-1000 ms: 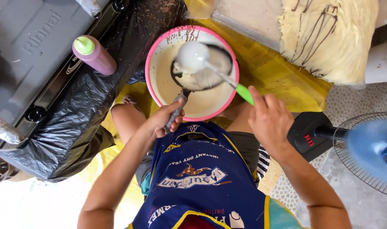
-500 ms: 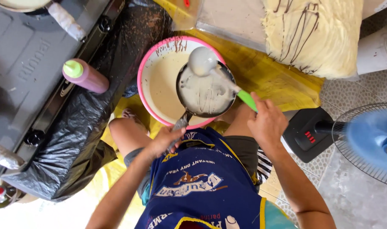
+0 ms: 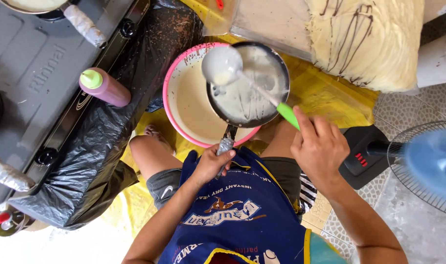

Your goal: Preparing crepes by pouring batter into pans, spreading it with a ladle, and stacking the finished products.

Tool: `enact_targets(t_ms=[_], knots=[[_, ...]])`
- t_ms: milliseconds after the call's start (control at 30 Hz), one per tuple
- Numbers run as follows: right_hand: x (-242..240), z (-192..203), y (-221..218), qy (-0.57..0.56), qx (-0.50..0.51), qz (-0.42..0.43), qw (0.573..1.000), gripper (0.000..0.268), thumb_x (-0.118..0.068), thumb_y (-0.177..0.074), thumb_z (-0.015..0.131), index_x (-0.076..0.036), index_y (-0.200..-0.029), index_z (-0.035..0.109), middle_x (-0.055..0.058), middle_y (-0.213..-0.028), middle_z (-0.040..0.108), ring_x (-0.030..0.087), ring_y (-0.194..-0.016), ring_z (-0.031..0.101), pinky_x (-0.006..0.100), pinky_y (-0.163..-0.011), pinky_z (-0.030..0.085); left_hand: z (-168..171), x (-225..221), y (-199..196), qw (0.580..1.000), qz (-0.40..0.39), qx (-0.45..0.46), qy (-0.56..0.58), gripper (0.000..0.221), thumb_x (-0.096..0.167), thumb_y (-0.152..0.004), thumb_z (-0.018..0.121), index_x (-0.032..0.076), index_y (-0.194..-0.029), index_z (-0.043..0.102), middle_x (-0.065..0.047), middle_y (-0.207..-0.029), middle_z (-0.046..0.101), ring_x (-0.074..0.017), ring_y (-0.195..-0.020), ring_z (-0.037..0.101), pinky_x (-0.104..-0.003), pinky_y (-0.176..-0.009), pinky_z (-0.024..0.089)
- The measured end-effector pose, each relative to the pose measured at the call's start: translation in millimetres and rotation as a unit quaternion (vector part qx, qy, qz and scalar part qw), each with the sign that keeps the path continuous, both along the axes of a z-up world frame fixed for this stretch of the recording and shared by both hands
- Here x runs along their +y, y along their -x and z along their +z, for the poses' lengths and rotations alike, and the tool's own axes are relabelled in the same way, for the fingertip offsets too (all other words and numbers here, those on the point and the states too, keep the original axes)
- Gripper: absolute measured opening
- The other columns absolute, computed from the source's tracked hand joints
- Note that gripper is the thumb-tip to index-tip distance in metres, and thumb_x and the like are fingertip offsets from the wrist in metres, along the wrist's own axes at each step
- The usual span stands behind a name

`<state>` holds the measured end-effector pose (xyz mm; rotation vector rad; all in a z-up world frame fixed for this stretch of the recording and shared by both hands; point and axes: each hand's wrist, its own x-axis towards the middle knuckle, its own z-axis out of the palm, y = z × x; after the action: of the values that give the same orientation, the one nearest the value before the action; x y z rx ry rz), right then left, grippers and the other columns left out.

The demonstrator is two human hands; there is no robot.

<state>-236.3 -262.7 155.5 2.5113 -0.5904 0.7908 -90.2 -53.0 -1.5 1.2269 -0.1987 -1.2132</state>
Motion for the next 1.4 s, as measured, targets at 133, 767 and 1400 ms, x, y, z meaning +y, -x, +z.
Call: enact_targets(t_ms=[133,767,1400], knots=[[-3.5,-12.5,18.4,-0.042,-0.006,0.006,0.999,0.048,-0.009,-0.078,0.071,-0.034,-0.118,0.082,-0.007,-0.089,0.064,0.013,-0.077,0.064,0.022,-0.073,0.052,28.4,-1.1,-17.3,0.999,0.006,-0.007,-0.032,0.031,0.022,-0.093,0.079,-0.003,-0.085,0.062,-0.017,-0.05,0.06,-0.0218,-0.033,0.059,-0.03,-0.031,0.049],[-6.4,-164.6,-2.5,-0.421,0.306,-0.139,0.843,0.055,-0.019,-0.078,0.062,-0.026,-0.133,0.068,0.01,-0.108,0.072,0.04,-0.099,0.073,0.051,-0.091,0.056,53.8,76.8,-66.3,0.511,-0.104,-0.739,-0.426,0.047,0.06,-0.094,0.062,0.016,-0.079,0.058,-0.006,-0.06,0.062,-0.0257,-0.058,0.067,-0.038,-0.056,0.054],[7.0,-164.6,-39.1,-0.314,0.487,-0.098,0.809,0.057,-0.048,-0.085,0.069,-0.034,-0.14,0.059,0.016,-0.109,0.073,0.04,-0.101,0.071,0.052,-0.086,0.054,-50.3,65.0,-50.9,0.727,-0.048,-0.527,-0.437,0.045,0.058,-0.098,0.048,0.021,-0.085,0.071,-0.006,-0.075,0.074,-0.0339,-0.071,0.073,-0.047,-0.055,0.053]])
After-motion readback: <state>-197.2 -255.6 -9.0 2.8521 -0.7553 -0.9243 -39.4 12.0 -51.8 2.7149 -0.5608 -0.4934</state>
